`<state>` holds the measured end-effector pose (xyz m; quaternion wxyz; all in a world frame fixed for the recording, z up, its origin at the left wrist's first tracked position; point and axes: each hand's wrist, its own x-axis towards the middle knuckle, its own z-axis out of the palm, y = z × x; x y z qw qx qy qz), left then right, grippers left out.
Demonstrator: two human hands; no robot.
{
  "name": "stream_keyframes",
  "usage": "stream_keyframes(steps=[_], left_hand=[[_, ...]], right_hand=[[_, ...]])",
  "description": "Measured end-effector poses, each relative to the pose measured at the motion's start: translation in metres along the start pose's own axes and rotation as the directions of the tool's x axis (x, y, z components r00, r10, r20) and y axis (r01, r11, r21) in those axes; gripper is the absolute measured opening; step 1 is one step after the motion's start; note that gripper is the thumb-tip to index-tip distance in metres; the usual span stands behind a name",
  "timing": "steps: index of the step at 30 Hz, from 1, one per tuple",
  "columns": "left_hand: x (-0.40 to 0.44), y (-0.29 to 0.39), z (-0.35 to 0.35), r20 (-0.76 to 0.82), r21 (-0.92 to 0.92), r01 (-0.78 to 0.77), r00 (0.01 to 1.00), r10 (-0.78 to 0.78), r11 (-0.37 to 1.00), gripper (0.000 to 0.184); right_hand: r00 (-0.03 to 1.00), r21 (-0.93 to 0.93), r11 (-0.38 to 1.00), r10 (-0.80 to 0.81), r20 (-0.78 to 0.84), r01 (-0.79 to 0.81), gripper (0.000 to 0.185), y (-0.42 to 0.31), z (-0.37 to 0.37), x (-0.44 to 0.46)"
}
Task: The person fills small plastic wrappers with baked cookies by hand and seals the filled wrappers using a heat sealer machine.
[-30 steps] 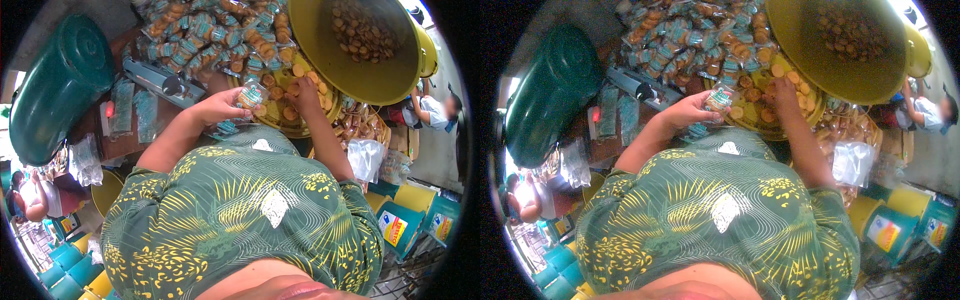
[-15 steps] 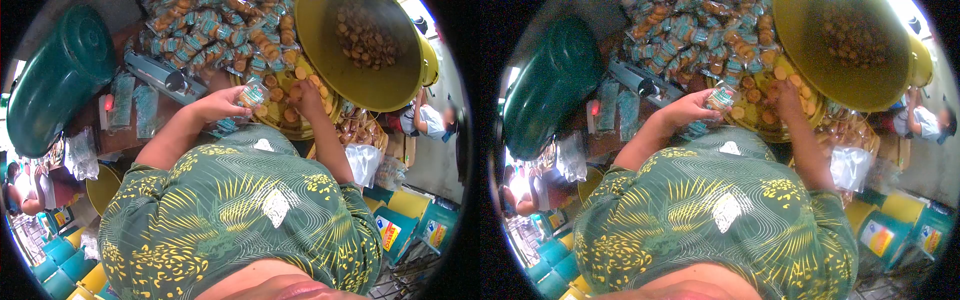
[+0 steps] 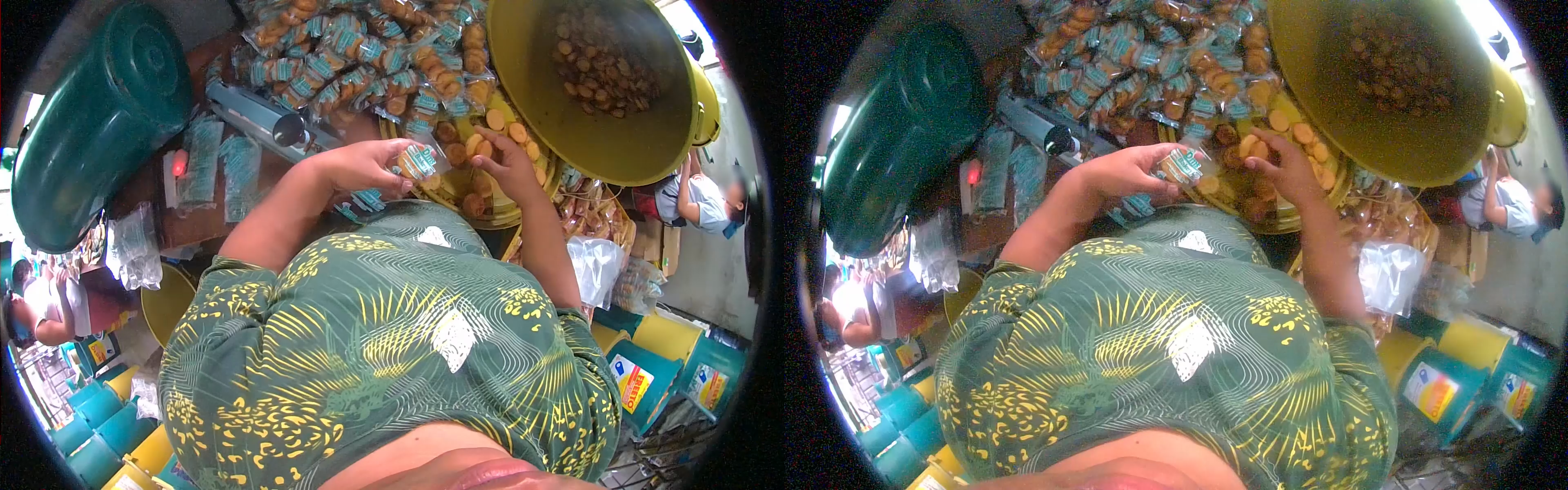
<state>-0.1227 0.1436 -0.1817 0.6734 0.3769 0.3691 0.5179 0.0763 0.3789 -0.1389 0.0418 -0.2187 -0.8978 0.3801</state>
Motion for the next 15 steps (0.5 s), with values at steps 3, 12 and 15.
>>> stream_keyframes(steps=[3,12,15], left_hand=[[0.002,0.008,0.002,0.023,0.276,-0.011,1.000,0.005,0.961,0.064],[0.004,0.025,0.010,0.011,0.435,0.035,0.999,-0.044,0.900,0.061],[0.004,0.014,0.009,0.120,0.240,0.000,0.992,-0.030,0.971,0.065]], right_hand=[[0.995,0.260,0.963,-0.086,0.058,0.068,0.046,-0.022,-0.007,0.000],[0.924,0.484,0.874,-0.161,0.346,-0.029,0.034,-0.059,-0.004,-0.004],[0.941,0.682,0.726,-0.157,0.298,-0.095,0.029,-0.053,0.003,-0.002]])
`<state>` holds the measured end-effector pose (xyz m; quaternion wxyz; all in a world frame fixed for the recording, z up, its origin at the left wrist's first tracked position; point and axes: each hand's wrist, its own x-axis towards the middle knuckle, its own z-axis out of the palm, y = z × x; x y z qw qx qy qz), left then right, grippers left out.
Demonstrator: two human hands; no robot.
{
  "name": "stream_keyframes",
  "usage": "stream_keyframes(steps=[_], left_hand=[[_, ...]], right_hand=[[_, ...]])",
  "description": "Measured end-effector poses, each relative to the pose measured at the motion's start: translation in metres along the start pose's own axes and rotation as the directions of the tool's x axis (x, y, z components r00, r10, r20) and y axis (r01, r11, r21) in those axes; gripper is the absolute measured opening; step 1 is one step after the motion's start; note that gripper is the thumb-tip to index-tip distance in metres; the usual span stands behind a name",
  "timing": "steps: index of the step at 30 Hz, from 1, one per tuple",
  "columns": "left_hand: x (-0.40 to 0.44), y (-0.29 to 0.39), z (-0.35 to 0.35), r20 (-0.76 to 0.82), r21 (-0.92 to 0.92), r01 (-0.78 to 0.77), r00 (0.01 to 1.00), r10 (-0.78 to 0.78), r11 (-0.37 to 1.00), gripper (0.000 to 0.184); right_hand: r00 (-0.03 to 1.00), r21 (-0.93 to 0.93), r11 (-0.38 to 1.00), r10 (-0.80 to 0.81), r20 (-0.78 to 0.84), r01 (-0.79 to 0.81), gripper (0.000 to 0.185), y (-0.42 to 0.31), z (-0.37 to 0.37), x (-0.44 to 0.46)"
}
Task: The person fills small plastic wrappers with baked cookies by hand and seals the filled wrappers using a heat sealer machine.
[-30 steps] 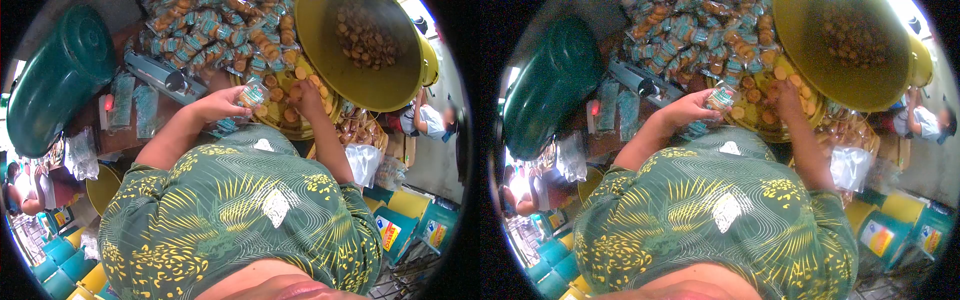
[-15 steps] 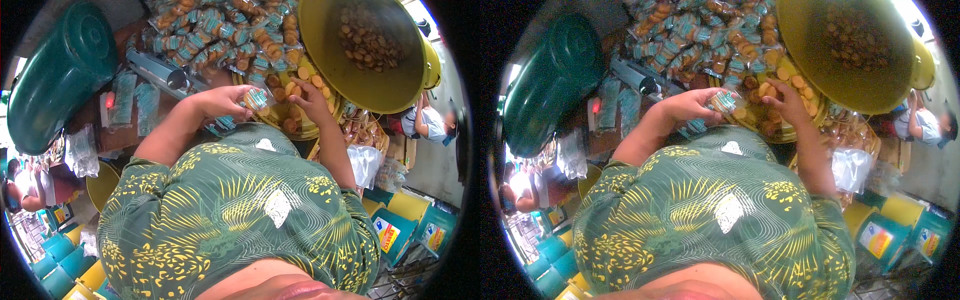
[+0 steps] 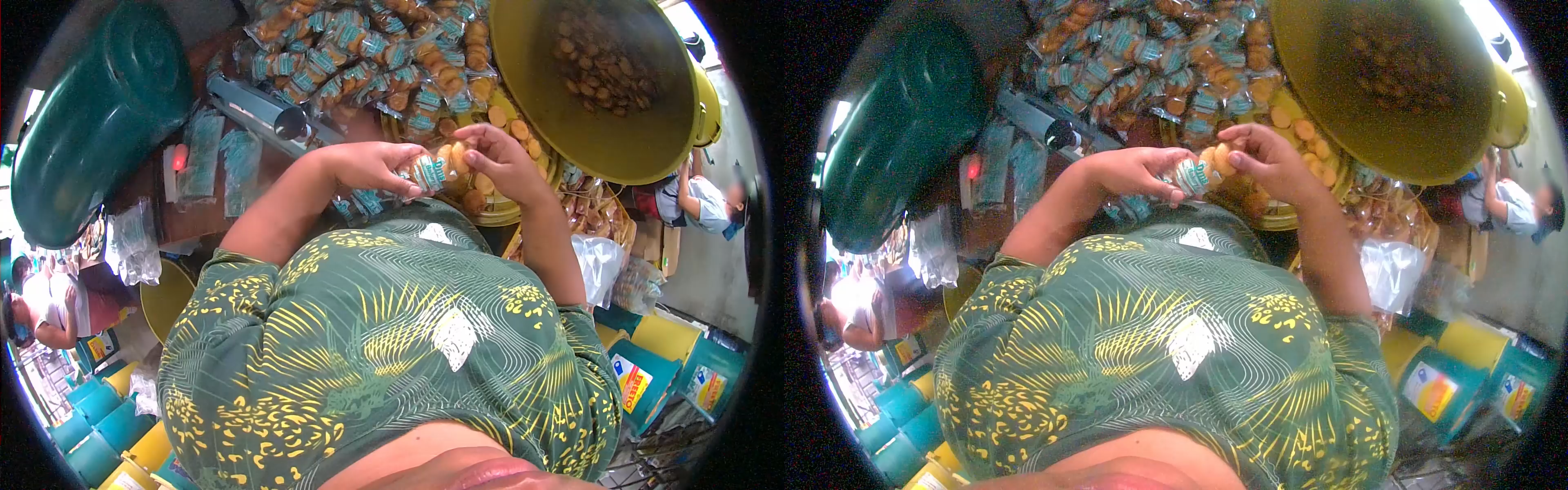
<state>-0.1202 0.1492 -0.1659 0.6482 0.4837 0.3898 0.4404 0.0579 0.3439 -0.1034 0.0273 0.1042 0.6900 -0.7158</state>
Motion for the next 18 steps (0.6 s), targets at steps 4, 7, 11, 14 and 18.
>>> stream_keyframes(steps=[4,7,11,14,18], left_hand=[[0.005,-0.005,0.001,-0.060,0.022,-0.020,0.998,0.022,1.000,0.067],[0.003,0.001,0.007,-0.142,0.017,-0.022,0.990,0.024,1.000,0.067],[0.005,0.002,0.010,-0.130,0.059,0.011,0.991,-0.003,0.998,0.067],[0.008,0.002,0.013,-0.146,-0.006,0.015,0.989,-0.016,1.000,0.067],[0.015,0.000,0.018,-0.228,-0.166,-0.041,0.974,0.002,0.985,0.065]], right_hand=[[0.992,-0.060,0.997,0.043,-0.116,-0.050,0.024,0.018,-0.008,0.006],[0.994,-0.004,0.999,0.052,-0.092,-0.053,0.020,0.018,-0.007,0.006],[0.992,-0.107,0.993,-0.065,-0.106,0.053,0.017,0.022,0.001,0.008],[0.972,-0.219,0.965,-0.181,-0.153,0.145,0.017,0.023,0.012,0.012],[0.833,-0.733,0.639,-0.520,-0.188,0.233,0.020,0.008,0.040,0.009]])
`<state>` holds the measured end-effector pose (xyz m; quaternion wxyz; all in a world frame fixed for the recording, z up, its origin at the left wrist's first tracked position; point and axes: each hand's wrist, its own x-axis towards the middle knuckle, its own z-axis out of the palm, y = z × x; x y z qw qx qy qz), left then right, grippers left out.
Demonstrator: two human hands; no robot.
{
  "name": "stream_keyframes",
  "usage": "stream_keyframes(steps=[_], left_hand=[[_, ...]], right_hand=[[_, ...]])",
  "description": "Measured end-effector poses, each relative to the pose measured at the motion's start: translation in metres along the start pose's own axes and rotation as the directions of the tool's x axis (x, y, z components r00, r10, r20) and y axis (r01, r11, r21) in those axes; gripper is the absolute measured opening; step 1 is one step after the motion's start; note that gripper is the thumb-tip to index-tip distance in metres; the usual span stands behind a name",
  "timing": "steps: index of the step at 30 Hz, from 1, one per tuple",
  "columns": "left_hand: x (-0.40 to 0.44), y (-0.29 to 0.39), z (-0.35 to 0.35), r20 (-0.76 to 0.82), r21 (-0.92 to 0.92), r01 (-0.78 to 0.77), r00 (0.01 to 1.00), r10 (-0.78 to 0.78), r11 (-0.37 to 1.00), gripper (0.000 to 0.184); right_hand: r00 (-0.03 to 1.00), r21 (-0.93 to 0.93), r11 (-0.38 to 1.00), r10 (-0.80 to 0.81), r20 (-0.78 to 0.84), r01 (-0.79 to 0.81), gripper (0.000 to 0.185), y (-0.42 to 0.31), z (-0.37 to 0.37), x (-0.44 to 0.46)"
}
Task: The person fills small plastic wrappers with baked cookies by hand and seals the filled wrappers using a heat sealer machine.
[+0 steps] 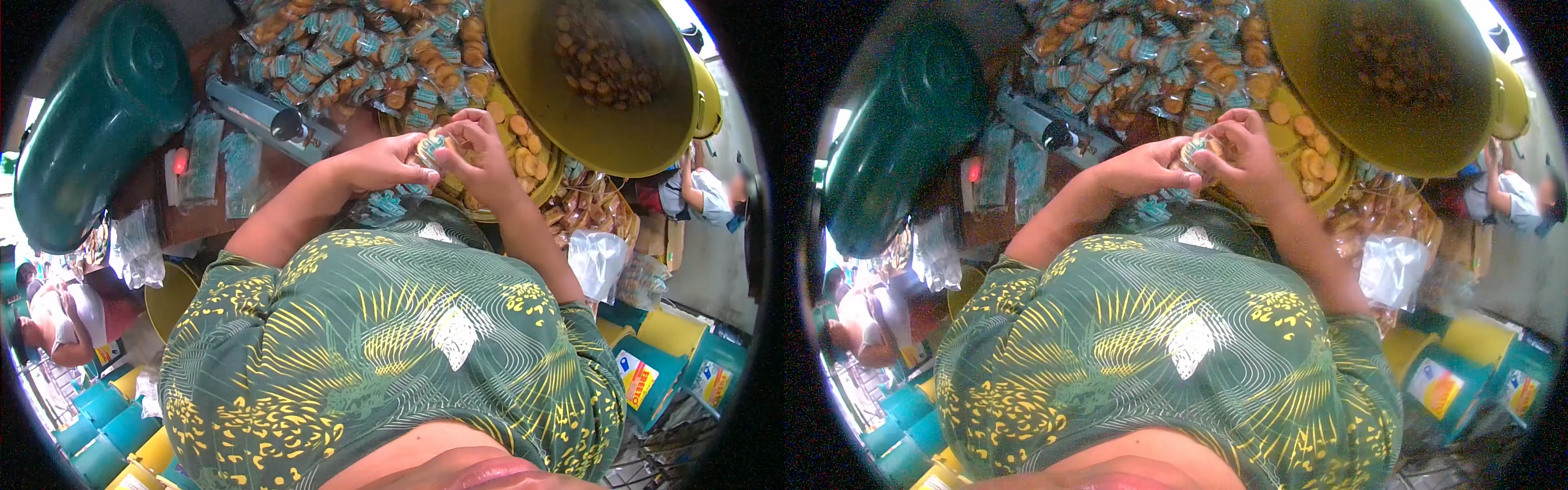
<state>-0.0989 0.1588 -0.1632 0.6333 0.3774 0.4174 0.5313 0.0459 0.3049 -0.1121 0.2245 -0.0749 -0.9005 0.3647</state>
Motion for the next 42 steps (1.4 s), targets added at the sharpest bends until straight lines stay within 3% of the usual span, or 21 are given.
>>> stream_keyframes(steps=[3,6,9,11,12,13,16,18,20,22,25,28,29,30,31,34,37,40,42], left_hand=[[0.005,-0.005,0.002,-0.091,0.008,-0.025,0.996,0.025,1.000,0.063],[0.005,-0.013,0.007,-0.007,-0.254,-0.058,0.998,0.059,0.966,0.049],[0.001,-0.014,0.003,0.007,-0.214,-0.026,1.000,0.028,0.976,0.055],[0.002,-0.018,0.000,-0.029,-0.194,-0.031,0.999,0.026,0.980,0.054],[0.001,-0.016,0.001,-0.035,-0.196,-0.026,0.999,0.019,0.980,0.054],[-0.001,-0.014,0.001,-0.042,-0.198,-0.021,0.999,0.013,0.980,0.055],[-0.006,-0.010,-0.004,-0.049,-0.167,-0.003,0.999,-0.006,0.986,0.057],[-0.010,-0.011,-0.007,-0.045,-0.157,-0.013,0.999,0.006,0.987,0.057],[-0.012,-0.013,-0.008,-0.032,-0.152,-0.013,0.999,0.008,0.988,0.058],[-0.013,-0.013,-0.008,-0.010,-0.146,-0.002,1.000,0.001,0.989,0.058],[-0.018,0.001,-0.001,0.037,-0.142,-0.021,0.999,0.026,0.990,0.057],[-0.015,0.001,-0.002,0.020,-0.092,-0.037,0.999,0.039,0.995,0.062],[-0.015,0.002,-0.001,0.013,-0.104,-0.045,0.999,0.047,0.994,0.062],[-0.015,0.002,-0.002,0.006,-0.119,-0.052,0.999,0.053,0.992,0.063],[-0.016,0.002,-0.003,-0.002,-0.134,-0.059,0.998,0.059,0.989,0.063],[-0.017,-0.002,-0.008,-0.003,-0.145,-0.089,0.996,0.089,0.985,0.062],[-0.022,0.001,-0.006,-0.032,-0.137,-0.090,0.996,0.086,0.987,0.064],[-0.026,-0.002,-0.007,-0.037,-0.126,-0.119,0.993,0.115,0.985,0.066],[-0.038,0.005,-0.002,-0.042,-0.126,-0.172,0.985,0.168,0.977,0.059]], right_hand=[[0.998,-0.130,0.991,0.032,0.049,-0.025,0.019,0.005,0.002,0.000],[0.943,0.054,0.945,0.317,0.106,-0.323,0.017,-0.003,0.000,0.002],[0.941,0.340,0.877,0.312,0.133,-0.339,0.016,0.040,-0.006,0.017],[0.955,0.074,0.957,0.287,-0.071,-0.282,0.021,0.125,-0.015,0.031],[0.957,-0.386,0.876,0.248,-0.152,-0.289,0.025,0.130,-0.027,0.030],[0.962,-0.758,0.593,0.174,-0.209,-0.272,0.029,0.132,-0.036,0.031],[0.909,-0.760,0.530,0.372,-0.189,-0.375,0.031,0.138,-0.043,0.035],[0.917,-0.425,0.815,0.381,-0.120,-0.394,0.026,0.133,-0.042,0.034],[0.926,-0.015,0.927,0.372,-0.058,-0.374,0.022,0.123,-0.041,0.030],[0.936,0.393,0.863,0.352,-0.015,-0.318,0.019,0.092,-0.030,0.029],[0.924,0.546,0.748,0.268,0.271,-0.377,0.015,0.056,-0.019,0.021],[0.887,0.579,0.688,0.224,0.403,-0.437,0.017,0.031,-0.003,0.022],[0.951,0.446,0.867,0.091,0.295,-0.221,0.018,0.027,-0.004,0.025],[0.974,0.267,0.964,-0.070,0.215,0.010,0.020,0.023,-0.005,0.029],[0.954,0.061,0.969,-0.245,0.171,0.238,0.021,0.018,-0.005,0.034],[0.918,-0.264,0.881,-0.391,0.064,0.393,0.022,-0.009,-0.001,0.031],[0.993,-0.100,0.995,-0.001,0.118,0.012,0.021,-0.009,0.012,0.020],[0.983,0.072,0.991,0.102,0.152,-0.115,0.027,-0.021,0.012,0.025],[0.951,0.121,0.977,0.134,0.279,-0.173,0.038,-0.047,0.008,0.035]])
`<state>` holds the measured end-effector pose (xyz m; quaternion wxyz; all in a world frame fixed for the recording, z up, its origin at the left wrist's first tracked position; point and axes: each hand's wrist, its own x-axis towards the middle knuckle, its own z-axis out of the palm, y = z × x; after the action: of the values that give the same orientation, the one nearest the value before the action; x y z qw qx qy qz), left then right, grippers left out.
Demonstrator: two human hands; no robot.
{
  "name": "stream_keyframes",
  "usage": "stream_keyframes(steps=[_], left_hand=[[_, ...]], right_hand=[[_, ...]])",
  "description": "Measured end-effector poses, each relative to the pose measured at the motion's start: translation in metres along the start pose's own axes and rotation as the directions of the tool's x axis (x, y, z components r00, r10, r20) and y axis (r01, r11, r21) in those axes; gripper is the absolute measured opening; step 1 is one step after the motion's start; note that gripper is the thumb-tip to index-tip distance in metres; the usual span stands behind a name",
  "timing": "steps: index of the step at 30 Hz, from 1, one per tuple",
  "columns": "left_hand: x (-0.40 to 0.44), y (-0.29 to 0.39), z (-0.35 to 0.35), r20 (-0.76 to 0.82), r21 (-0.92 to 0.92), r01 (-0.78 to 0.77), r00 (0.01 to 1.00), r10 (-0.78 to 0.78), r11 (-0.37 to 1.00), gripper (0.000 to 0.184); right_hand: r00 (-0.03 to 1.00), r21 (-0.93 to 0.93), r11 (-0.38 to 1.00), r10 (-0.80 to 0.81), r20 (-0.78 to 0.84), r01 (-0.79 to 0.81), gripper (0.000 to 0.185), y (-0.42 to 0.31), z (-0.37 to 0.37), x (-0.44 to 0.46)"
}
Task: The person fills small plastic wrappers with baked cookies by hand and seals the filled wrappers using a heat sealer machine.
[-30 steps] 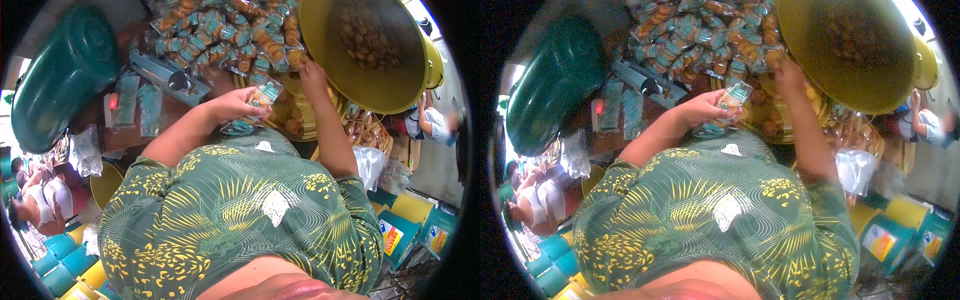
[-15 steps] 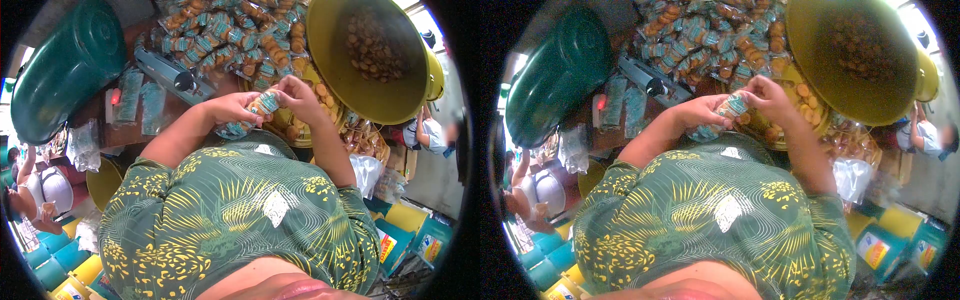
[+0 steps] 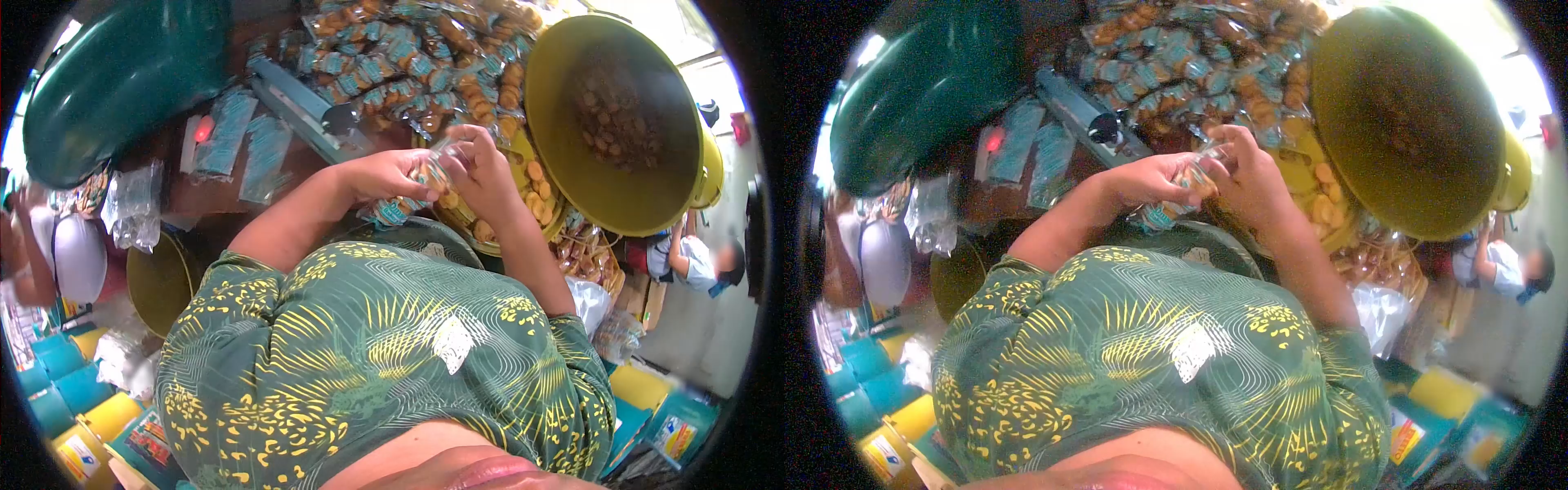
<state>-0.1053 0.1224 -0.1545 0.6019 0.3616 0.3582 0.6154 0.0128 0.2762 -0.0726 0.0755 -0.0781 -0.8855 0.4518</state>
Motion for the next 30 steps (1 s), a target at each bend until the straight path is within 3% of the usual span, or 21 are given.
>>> stream_keyframes(steps=[1,2,4,5,6,7,8,9,11,13,15,17,19,21,22,25,29,30], left_hand=[[-0.007,0.005,0.004,-0.002,0.000,-0.026,1.000,0.026,1.000,0.055],[-0.009,-0.012,-0.012,0.047,-0.032,-0.052,0.997,0.054,0.998,0.060],[-0.038,0.005,0.000,-0.017,-0.281,-0.089,0.996,0.087,0.956,0.066],[-0.038,0.010,0.009,-0.050,-0.400,-0.110,0.994,0.098,0.910,0.070],[-0.043,-0.005,0.001,-0.131,-0.204,-0.201,0.976,0.177,0.958,0.090],[-0.049,-0.017,-0.012,-0.098,-0.364,-0.175,0.984,0.150,0.915,0.091],[-0.058,-0.033,-0.022,-0.129,-0.350,-0.204,0.977,0.169,0.914,0.089],[-0.068,-0.046,-0.030,-0.160,-0.336,-0.232,0.969,0.187,0.913,0.088],[-0.091,-0.057,-0.031,-0.407,-0.233,-0.244,0.904,0.133,0.942,0.069],[-0.108,-0.066,-0.032,-0.602,-0.086,-0.200,0.791,0.109,0.976,0.058],[-0.122,-0.073,-0.042,-0.694,-0.141,-0.238,0.716,0.075,0.961,0.052],[-0.130,-0.071,-0.051,-0.786,-0.163,-0.254,0.618,0.030,0.953,0.050],[-0.114,-0.064,-0.055,-0.794,-0.136,-0.279,0.604,0.064,0.951,0.051],[-0.115,-0.061,-0.067,-0.792,-0.125,-0.291,0.605,0.081,0.949,0.053],[-0.117,-0.060,-0.071,-0.797,-0.126,-0.284,0.599,0.074,0.950,0.053],[-0.117,-0.058,-0.080,-0.798,-0.138,-0.291,0.598,0.068,0.947,0.051],[-0.128,-0.057,-0.082,-0.788,-0.111,-0.308,0.606,0.105,0.945,0.049],[-0.132,-0.055,-0.080,-0.787,-0.101,-0.291,0.608,0.103,0.951,0.048]], right_hand=[[0.998,0.030,0.999,0.023,0.066,-0.025,0.044,-0.011,0.000,0.001],[0.996,0.204,0.978,-0.053,0.066,0.038,0.048,-0.013,0.005,0.001],[0.980,0.527,0.837,-0.194,0.039,0.145,0.056,-0.011,0.014,0.005],[0.985,0.513,0.848,-0.171,0.028,0.133,0.056,-0.005,0.007,0.009],[0.989,0.498,0.859,-0.148,0.016,0.120,0.057,-0.006,0.009,0.017],[0.992,0.483,0.869,-0.124,0.001,0.108,0.057,-0.005,0.013,0.025],[0.990,0.226,0.963,-0.139,-0.038,0.144,0.058,0.015,0.022,0.036],[0.989,0.183,0.972,-0.146,-0.034,0.150,0.061,0.029,0.033,0.041],[0.994,-0.077,0.991,-0.113,0.001,0.112,0.065,0.050,0.057,0.050],[0.995,-0.024,0.998,-0.063,0.074,0.065,0.067,0.044,0.083,0.061],[0.994,0.045,0.999,-0.006,0.112,0.001,0.066,0.047,0.107,0.080],[0.991,-0.012,0.993,-0.117,0.071,0.118,0.053,0.038,0.103,0.096],[0.997,0.364,0.931,0.055,-0.061,-0.029,0.046,0.044,0.073,0.125],[0.994,0.392,0.915,-0.069,-0.085,0.097,0.045,0.032,0.061,0.135],[0.985,0.375,0.912,-0.170,-0.024,0.166,0.044,0.026,0.059,0.133],[0.967,-0.063,0.966,-0.246,0.062,0.250,0.044,-0.009,0.074,0.107],[0.947,-0.227,0.920,-0.319,0.033,0.318,0.053,0.048,0.109,0.112],[0.956,-0.142,0.946,-0.294,0.006,0.292,0.051,0.045,0.113,0.108]])
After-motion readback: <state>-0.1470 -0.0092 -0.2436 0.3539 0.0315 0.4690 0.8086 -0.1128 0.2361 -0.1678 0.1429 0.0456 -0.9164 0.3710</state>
